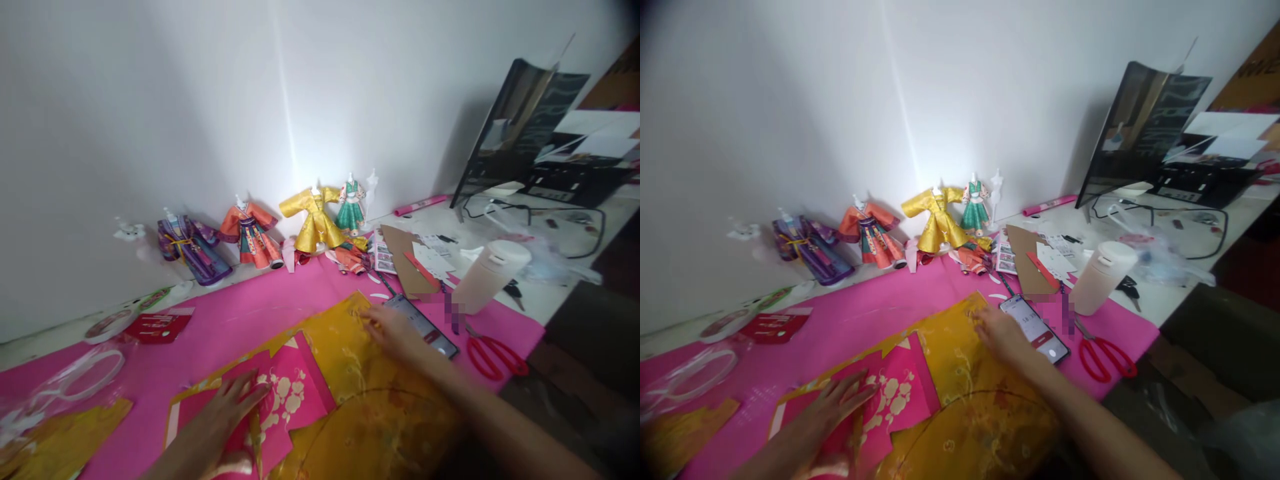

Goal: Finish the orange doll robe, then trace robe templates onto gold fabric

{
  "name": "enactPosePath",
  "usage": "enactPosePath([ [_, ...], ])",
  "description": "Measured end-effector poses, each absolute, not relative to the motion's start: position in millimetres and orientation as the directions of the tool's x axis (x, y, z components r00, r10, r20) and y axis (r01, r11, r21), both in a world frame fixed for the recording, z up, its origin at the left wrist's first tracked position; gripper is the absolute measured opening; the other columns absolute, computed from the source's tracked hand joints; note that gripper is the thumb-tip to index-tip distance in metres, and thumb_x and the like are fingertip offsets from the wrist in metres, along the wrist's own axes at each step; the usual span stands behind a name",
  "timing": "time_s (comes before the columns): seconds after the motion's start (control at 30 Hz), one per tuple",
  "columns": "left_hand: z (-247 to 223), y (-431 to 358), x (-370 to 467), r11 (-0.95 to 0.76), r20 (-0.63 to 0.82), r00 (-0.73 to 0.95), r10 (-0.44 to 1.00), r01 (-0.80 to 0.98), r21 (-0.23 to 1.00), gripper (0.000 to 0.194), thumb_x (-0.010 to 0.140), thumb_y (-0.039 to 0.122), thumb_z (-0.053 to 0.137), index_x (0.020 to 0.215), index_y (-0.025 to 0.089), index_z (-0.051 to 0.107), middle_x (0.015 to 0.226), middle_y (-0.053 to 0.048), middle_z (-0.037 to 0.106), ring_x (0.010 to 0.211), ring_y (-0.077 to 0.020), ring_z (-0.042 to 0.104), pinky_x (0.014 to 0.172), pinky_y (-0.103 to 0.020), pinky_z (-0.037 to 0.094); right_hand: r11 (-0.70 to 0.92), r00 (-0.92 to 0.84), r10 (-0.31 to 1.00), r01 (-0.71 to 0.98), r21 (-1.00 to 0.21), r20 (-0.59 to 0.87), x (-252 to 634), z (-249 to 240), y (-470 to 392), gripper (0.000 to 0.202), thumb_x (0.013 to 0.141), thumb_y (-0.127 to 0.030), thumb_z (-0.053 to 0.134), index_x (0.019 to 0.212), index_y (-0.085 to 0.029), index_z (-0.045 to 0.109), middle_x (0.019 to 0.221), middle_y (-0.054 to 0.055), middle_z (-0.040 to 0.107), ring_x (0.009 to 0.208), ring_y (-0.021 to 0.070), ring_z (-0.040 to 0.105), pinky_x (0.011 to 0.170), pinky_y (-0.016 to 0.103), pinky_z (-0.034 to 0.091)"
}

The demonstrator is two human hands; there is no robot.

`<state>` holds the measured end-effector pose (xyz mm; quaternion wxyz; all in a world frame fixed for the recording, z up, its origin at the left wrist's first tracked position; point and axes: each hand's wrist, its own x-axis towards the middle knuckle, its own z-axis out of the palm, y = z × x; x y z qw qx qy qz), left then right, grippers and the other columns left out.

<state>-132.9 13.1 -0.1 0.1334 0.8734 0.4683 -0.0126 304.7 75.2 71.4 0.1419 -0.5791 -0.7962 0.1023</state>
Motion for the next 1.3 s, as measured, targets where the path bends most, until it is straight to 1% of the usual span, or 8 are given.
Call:
enactPosePath([
  [0.13,3,14,-129,-0.495,-0.207,0.531,0.822,0.845,0.205,0.109,0.061,0.065,0.084,0.153,0.043,0.03,0.164,-0.011,0.026,0.147,-0.0464,0.025,0.111,-0.066,0.036,0.077,-0.075,0.997,0.978,-0.192,0.016,341,87,133,0.028,0.096,-0.012,0.047,0.108,-0.011,0.072,0.11,0.017,0.072,0.107,0.025,0.066,0.092,0.034,0.048],
  [0.27,10,13,-124,-0.497,-0.217,0.539,0.814,0.839,0.221,0.106,0.063,0.068,0.08,0.153,0.042,0.031,0.164,-0.013,0.025,0.147,-0.0464,0.024,0.112,-0.067,0.032,-0.099,0.095,0.989,0.994,-0.035,-0.114,351,95,168,0.02,0.097,-0.027,0.059,0.102,-0.011,0.07,0.105,0.012,0.072,0.099,0.0229,0.068,0.09,0.041,0.052],
  [0.33,13,12,-123,-0.486,-0.218,0.531,0.819,0.843,0.228,0.104,0.064,0.069,0.079,0.153,0.042,0.032,0.164,-0.013,0.025,0.147,-0.0469,0.024,0.111,-0.068,0.033,-0.139,0.141,0.978,0.99,0.024,-0.153,350,93,177,0.024,0.096,-0.033,0.062,0.106,-0.012,0.068,0.109,0.01,0.07,0.101,0.0218,0.067,0.091,0.043,0.053],
  [0.47,20,13,-118,-0.472,-0.266,0.526,0.808,0.848,0.241,0.104,0.064,0.07,0.078,0.153,0.04,0.033,0.164,-0.014,0.025,0.148,-0.0454,0.024,0.112,-0.067,0.032,-0.145,0.159,0.969,0.986,0.085,-0.19,349,82,184,0.026,0.097,-0.034,0.061,0.112,-0.013,0.067,0.115,0.01,0.068,0.106,0.0222,0.066,0.093,0.044,0.053],
  [0.67,43,12,-103,-0.419,-0.346,0.493,0.798,0.867,0.27,0.102,0.065,0.07,0.078,0.152,0.037,0.036,0.165,-0.015,0.022,0.148,-0.046,0.022,0.112,-0.069,0.03,-0.135,0.16,0.967,0.982,0.135,-0.199,352,75,187,0.027,0.099,-0.033,0.059,0.115,-0.013,0.066,0.116,0.011,0.068,0.107,0.0228,0.066,0.094,0.044,0.053],
  [0.87,60,11,-93,-0.404,-0.367,0.5,0.784,0.861,0.309,0.096,0.068,0.069,0.077,0.149,0.031,0.042,0.162,-0.018,0.027,0.147,-0.0445,0.025,0.113,-0.067,0.029,-0.115,0.142,0.97,0.984,0.138,-0.199,352,80,184,0.03,0.099,-0.036,0.059,0.116,-0.013,0.066,0.116,0.011,0.069,0.105,0.0228,0.066,0.092,0.044,0.054],
  [1.03,49,10,-99,-0.432,-0.35,0.504,0.79,0.862,0.266,0.099,0.067,0.07,0.077,0.151,0.035,0.038,0.164,-0.016,0.024,0.147,-0.0442,0.024,0.112,-0.065,0.032,-0.1,0.117,0.977,0.989,0.105,-0.177,355,85,182,0.031,0.097,-0.033,0.06,0.116,-0.01,0.069,0.114,0.02,0.07,0.108,0.0292,0.066,0.091,0.045,0.053],
  [1.3,14,12,-119,-0.469,-0.269,0.518,0.812,0.853,0.229,0.107,0.063,0.069,0.08,0.153,0.04,0.032,0.164,-0.015,0.024,0.147,-0.0461,0.025,0.11,-0.067,0.034,-0.115,0.122,0.979,0.992,0.049,-0.163,356,84,192,0.03,0.099,-0.039,0.058,0.116,-0.015,0.065,0.116,0.009,0.067,0.105,0.0218,0.065,0.093,0.045,0.054],
])
